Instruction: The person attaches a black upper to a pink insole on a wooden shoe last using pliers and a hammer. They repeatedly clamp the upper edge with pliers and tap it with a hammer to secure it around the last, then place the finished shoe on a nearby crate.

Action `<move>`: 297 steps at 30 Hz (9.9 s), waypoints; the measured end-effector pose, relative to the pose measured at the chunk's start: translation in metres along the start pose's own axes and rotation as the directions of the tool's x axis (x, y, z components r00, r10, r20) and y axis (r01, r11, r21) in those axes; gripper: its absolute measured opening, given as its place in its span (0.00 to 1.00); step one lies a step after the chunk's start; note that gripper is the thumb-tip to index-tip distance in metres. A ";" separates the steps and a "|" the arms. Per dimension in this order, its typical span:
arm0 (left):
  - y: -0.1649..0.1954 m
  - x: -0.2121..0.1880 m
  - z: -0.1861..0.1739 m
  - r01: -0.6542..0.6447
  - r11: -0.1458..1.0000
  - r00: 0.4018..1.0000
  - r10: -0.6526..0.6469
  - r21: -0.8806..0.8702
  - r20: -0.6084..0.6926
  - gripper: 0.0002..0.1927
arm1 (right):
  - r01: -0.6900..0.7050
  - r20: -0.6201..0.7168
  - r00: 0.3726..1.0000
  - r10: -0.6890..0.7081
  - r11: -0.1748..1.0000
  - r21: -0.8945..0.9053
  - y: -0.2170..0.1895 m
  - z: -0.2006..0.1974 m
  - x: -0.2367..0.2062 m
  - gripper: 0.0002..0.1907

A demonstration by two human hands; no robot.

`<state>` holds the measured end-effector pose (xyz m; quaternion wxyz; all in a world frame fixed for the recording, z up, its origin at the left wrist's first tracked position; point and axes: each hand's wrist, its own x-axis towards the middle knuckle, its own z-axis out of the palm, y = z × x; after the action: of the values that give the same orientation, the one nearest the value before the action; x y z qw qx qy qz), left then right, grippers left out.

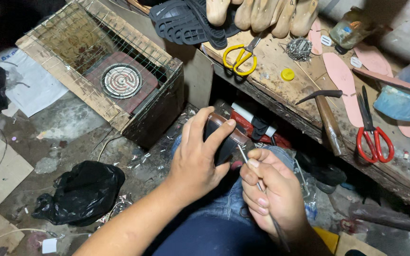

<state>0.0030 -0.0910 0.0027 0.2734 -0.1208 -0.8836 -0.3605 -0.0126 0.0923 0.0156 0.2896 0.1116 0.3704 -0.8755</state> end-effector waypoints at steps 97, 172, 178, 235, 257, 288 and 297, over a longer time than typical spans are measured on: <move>0.052 -0.069 0.058 -0.315 0.948 0.938 0.304 0.046 0.166 0.37 | -0.549 -0.467 0.684 0.560 -0.026 -0.835 -0.062 -0.067 -0.115 0.17; 0.019 0.022 0.194 -0.047 0.979 0.681 0.178 -0.200 0.710 0.28 | -0.030 -0.090 0.995 0.033 0.999 0.041 0.022 -0.195 -0.077 0.20; 0.016 0.021 0.192 -0.083 0.955 0.692 0.260 -0.283 0.674 0.33 | -0.008 -0.015 1.000 0.011 0.982 0.188 0.029 -0.201 -0.069 0.17; -0.013 0.002 -0.007 -0.091 0.973 0.981 0.125 -0.215 0.151 0.48 | 0.487 0.464 0.757 -0.459 -0.077 -0.870 0.022 -0.047 -0.024 0.15; -0.030 0.050 0.122 0.080 0.959 0.718 0.133 -0.271 0.683 0.31 | -0.068 -0.120 0.992 0.035 0.955 -0.288 0.014 -0.161 0.001 0.23; -0.005 0.022 0.193 -0.026 0.988 0.642 0.131 -0.150 0.755 0.34 | -0.080 -0.087 0.994 0.071 0.991 -0.106 0.024 -0.208 -0.048 0.28; -0.004 0.021 0.197 -0.046 0.988 0.655 0.141 -0.147 0.742 0.34 | -0.205 -0.102 0.970 0.222 0.967 0.148 0.018 -0.224 -0.029 0.25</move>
<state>-0.0944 0.0447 -0.1040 -0.1041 -0.3195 -0.8879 -0.3143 0.0170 0.2545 -0.1400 0.3517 0.2217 0.3121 -0.8542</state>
